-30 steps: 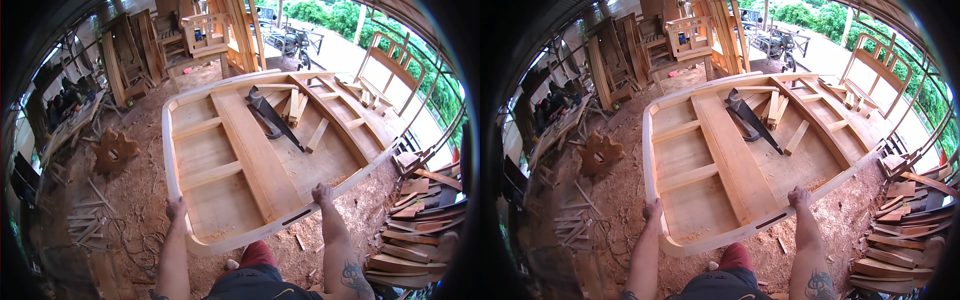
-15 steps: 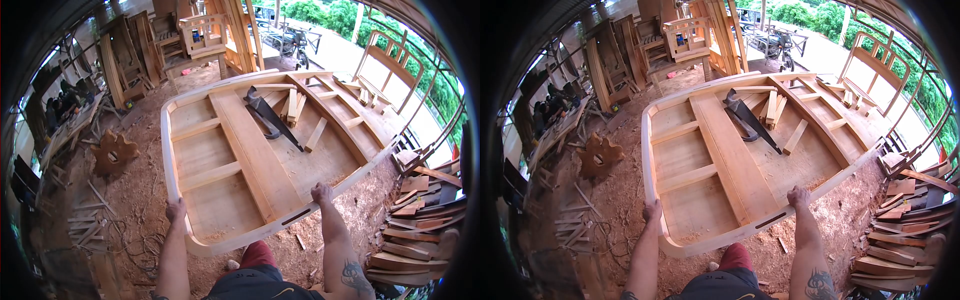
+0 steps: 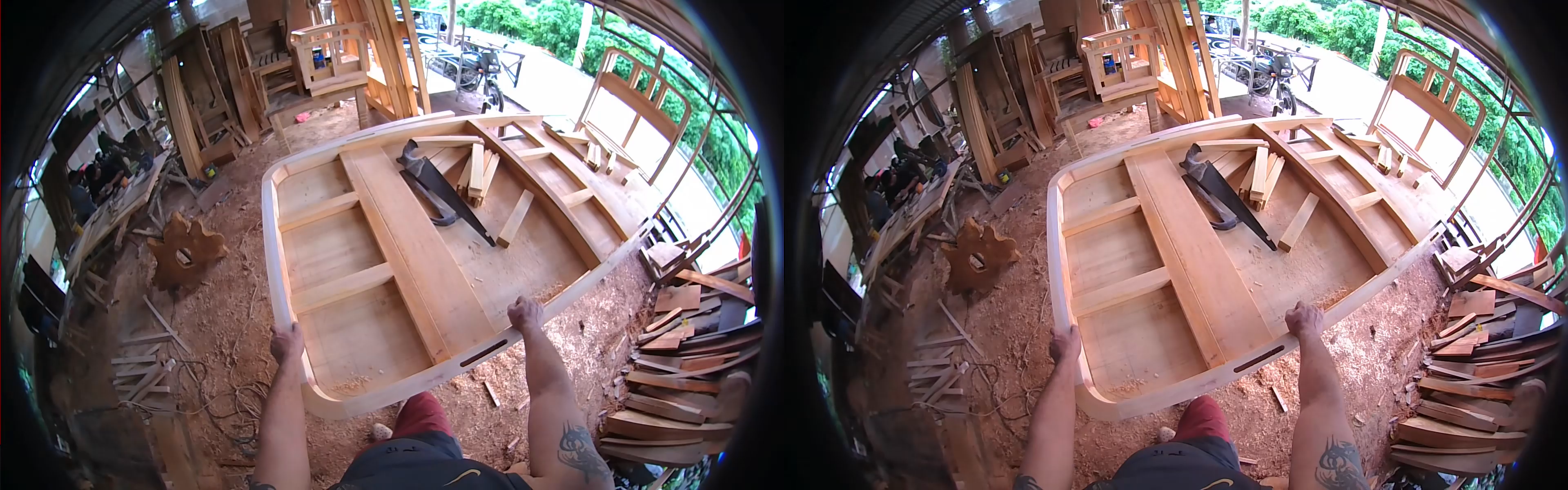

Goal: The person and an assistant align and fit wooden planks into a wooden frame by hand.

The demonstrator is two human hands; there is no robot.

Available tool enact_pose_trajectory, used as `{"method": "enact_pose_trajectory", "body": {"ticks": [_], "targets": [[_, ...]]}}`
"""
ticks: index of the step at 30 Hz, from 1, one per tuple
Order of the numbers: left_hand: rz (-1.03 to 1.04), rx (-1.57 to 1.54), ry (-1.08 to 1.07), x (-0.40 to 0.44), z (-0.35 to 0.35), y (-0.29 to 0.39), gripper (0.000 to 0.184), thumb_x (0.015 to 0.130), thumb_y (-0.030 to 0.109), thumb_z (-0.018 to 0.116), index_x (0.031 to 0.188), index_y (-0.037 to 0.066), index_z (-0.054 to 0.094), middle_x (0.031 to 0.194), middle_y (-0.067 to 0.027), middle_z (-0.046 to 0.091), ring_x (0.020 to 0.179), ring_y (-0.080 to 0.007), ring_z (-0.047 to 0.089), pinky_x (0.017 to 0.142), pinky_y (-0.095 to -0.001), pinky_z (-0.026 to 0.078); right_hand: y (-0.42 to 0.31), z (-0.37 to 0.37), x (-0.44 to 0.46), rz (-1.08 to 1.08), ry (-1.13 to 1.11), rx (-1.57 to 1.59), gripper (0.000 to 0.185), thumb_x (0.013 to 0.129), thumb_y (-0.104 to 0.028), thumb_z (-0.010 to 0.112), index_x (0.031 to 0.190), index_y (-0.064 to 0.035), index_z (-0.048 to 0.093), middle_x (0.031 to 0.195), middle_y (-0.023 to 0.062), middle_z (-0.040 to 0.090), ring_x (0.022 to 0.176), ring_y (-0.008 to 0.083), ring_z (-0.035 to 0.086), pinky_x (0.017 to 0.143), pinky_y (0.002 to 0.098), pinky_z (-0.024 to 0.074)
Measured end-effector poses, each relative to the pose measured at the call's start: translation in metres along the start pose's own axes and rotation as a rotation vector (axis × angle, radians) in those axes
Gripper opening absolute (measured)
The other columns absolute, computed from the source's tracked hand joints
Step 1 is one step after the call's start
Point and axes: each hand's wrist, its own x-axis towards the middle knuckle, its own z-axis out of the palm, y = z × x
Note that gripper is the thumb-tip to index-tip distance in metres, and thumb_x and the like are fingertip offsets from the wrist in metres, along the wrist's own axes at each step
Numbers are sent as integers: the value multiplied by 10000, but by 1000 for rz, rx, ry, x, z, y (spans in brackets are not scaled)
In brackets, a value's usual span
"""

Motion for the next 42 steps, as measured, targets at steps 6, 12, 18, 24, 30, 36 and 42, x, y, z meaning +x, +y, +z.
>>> {"method": "enact_pose_trajectory", "body": {"ticks": [6, 12, 18, 24, 30, 36, 42], "targets": [[6, 1, -3, -1, -3, 0, 609, 870, 510, 546, 1151, -26, 476, 990, -297, 690, 935, -433, 695, 834, -500, 562, 1, 4, 2, 2, 8, 7, 323, 831, -310, 525, 939, -92, 736, 998, 189, 720, 1035, 328, 657, 974, 418, 444], [2, 1, -4, -1, -2, 0, 613, 874, 516, 548, 1151, -25, 472, 1000, -299, 688, 941, -432, 695, 837, -496, 563, 0, 1, 1, 2, 7, 14, 334, 830, -314, 524, 947, -87, 739, 1004, 203, 715, 1048, 334, 651, 979, 422, 441], [4, -6, -7, 0, 0, -1, 612, 876, 512, 550, 1159, -24, 466, 1008, -302, 686, 943, -432, 695, 838, -496, 563, -1, 1, 0, 12, 9, 13, 331, 828, -313, 530, 948, -88, 740, 1009, 203, 714, 1050, 339, 649, 985, 424, 439], [0, -1, -17, 2, 2, -2, 620, 872, 507, 549, 1174, -27, 459, 1004, -301, 688, 940, -431, 695, 839, -496, 565, -3, -4, -2, 17, -2, 9, 328, 823, -317, 536, 950, -96, 741, 1004, 197, 716, 1046, 332, 652, 976, 420, 449], [3, -9, -14, -1, -2, -1, 623, 870, 506, 548, 1177, -28, 458, 1000, -301, 688, 939, -431, 695, 839, -497, 564, -2, 1, 0, 13, 25, -3, 316, 820, -320, 540, 933, -104, 741, 992, 191, 719, 1031, 328, 658, 970, 417, 454], [-1, -6, -25, 0, -1, -1, 626, 870, 506, 544, 1183, -29, 457, 1007, -300, 686, 943, -431, 694, 843, -501, 561, 3, 7, 4, 2, 27, -10, 310, 823, -324, 540, 926, -108, 738, 990, 190, 720, 1030, 328, 659, 970, 419, 451], [-7, -15, -23, 1, -1, -1, 616, 866, 494, 546, 1174, -33, 469, 1014, -301, 684, 946, -431, 692, 843, -503, 560, 3, 6, 3, -2, 22, -3, 313, 824, -328, 543, 930, -107, 737, 991, 191, 720, 1030, 329, 659, 972, 419, 448]]}}
